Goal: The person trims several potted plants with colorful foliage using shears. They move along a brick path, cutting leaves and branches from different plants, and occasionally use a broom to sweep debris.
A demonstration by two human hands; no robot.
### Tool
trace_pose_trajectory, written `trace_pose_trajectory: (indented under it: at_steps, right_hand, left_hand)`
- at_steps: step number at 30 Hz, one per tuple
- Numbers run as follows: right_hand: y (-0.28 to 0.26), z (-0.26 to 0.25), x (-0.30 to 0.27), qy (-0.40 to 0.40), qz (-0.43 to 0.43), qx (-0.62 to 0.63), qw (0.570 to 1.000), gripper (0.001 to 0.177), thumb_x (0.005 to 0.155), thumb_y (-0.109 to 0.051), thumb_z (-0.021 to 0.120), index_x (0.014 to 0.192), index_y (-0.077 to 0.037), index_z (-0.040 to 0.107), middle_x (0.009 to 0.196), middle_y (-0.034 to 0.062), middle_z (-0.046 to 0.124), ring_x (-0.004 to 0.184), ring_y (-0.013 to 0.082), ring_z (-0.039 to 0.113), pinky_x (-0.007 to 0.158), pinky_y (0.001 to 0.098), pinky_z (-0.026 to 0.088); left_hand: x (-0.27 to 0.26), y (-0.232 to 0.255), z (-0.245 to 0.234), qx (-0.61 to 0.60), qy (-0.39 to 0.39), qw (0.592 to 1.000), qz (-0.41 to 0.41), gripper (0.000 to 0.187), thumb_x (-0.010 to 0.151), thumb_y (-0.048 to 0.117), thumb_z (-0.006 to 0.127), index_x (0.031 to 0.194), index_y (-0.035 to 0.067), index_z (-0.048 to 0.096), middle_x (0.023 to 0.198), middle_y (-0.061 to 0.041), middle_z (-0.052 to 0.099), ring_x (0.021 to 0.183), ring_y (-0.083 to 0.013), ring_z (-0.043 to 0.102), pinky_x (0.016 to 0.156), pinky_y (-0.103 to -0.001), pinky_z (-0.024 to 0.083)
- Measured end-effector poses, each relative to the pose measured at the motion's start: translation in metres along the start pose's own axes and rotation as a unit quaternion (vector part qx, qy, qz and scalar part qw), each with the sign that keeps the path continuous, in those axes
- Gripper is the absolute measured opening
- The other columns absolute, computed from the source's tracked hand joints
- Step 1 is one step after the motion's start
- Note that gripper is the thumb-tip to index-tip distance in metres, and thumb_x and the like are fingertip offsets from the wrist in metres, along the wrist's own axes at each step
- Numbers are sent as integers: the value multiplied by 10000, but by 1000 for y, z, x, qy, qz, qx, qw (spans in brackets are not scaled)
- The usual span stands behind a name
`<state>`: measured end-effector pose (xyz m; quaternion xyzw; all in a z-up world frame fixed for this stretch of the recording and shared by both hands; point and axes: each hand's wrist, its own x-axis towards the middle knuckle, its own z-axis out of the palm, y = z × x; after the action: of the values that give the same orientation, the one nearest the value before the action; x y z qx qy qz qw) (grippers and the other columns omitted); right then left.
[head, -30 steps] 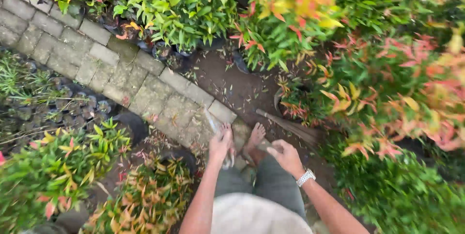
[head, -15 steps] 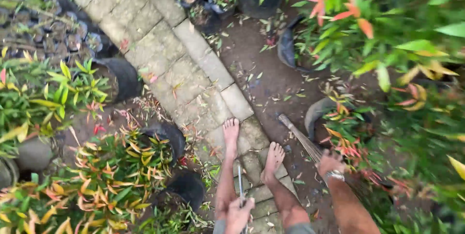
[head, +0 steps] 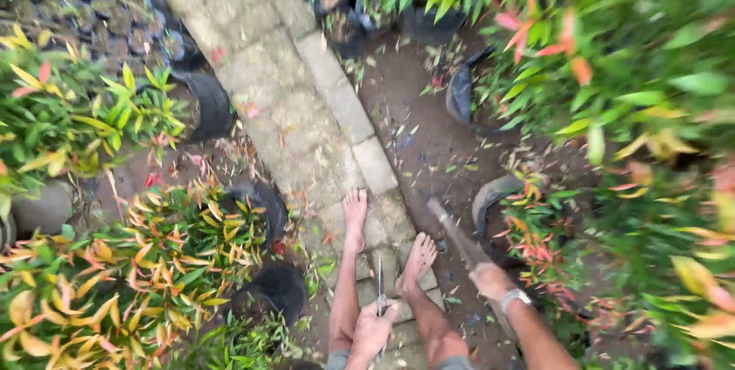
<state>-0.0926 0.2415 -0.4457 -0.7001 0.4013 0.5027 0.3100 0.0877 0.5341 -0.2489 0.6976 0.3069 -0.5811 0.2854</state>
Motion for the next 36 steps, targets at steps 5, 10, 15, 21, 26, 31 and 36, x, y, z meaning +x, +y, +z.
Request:
trace_pose_trajectory:
  at_steps: [5, 10, 15, 21, 26, 31, 36]
  right_hand:
    - [-110, -96, -144, -66, -79, -101, 990, 339, 846, -304, 562, 811, -18, 740, 801, 170, 745, 762, 300, 720, 721, 405, 551]
    - [-176, -164, -246, -55, -267, -136, 952, 271, 870, -264, 499, 720, -60, 599, 688, 104, 612, 608, 218, 532, 584, 410, 432]
    - [-277, -216, -389, -30, -377, -75, 923, 295, 881, -169, 512, 630, -155, 358, 599, -4, 414, 525, 144, 347, 532, 370, 323]
    - [-385, -252, -492, 58, -374, -229, 897, 284, 915, -272, 594, 804, -31, 696, 751, 183, 699, 739, 358, 722, 655, 500, 606]
    - [-436, -281, -498, 286, -451, -472, 702, 249, 820, -71, 635, 582, -143, 639, 510, 37, 594, 465, 173, 577, 455, 354, 506]
    - [-498, -335, -594, 474, -417, -455, 628, 39, 799, -180, 692, 769, -157, 700, 772, 103, 667, 715, 269, 614, 786, 509, 403]
    - [-527, -339, -629, 662, -532, -205, 486, 165, 989, -197, 611, 1129, -124, 656, 1208, 147, 582, 1098, 333, 613, 922, 464, 517]
  left_hand:
    - [-65, 51, -11, 55, -34, 987, 147, 321, 896, 243, 680, 1166, 311, 839, 537, 15, 625, 444, -66, 568, 503, -226, 467]
    - [-90, 99, -34, 108, 7, 960, 258, 388, 870, 171, 623, 1229, 237, 755, 937, -54, 711, 851, -193, 632, 843, -299, 479]
    - [-177, 147, -113, 247, 160, 824, 485, 701, 816, 116, 624, 1444, 420, 554, 1586, -31, 383, 1112, -384, 666, 680, -533, 569]
    - [-268, 240, -220, 359, 78, 851, 375, 982, 861, 107, 651, 1623, 449, 134, 1740, 47, 95, 1268, -459, 607, 1157, -560, 485]
    - [-174, 258, -247, 141, -82, 907, 389, 446, 720, 335, 910, 1069, 174, 684, 642, -47, 693, 452, -143, 658, 415, -246, 495]
    - [-126, 278, -259, 135, -69, 905, 398, 475, 858, 523, 813, 1172, 182, 709, 992, -46, 675, 907, -193, 664, 799, -360, 522]
    - [-242, 350, -297, 25, 27, 938, 346, 688, 923, 716, 627, 1356, 183, 658, 1284, -116, 704, 1253, -299, 640, 1114, -449, 458]
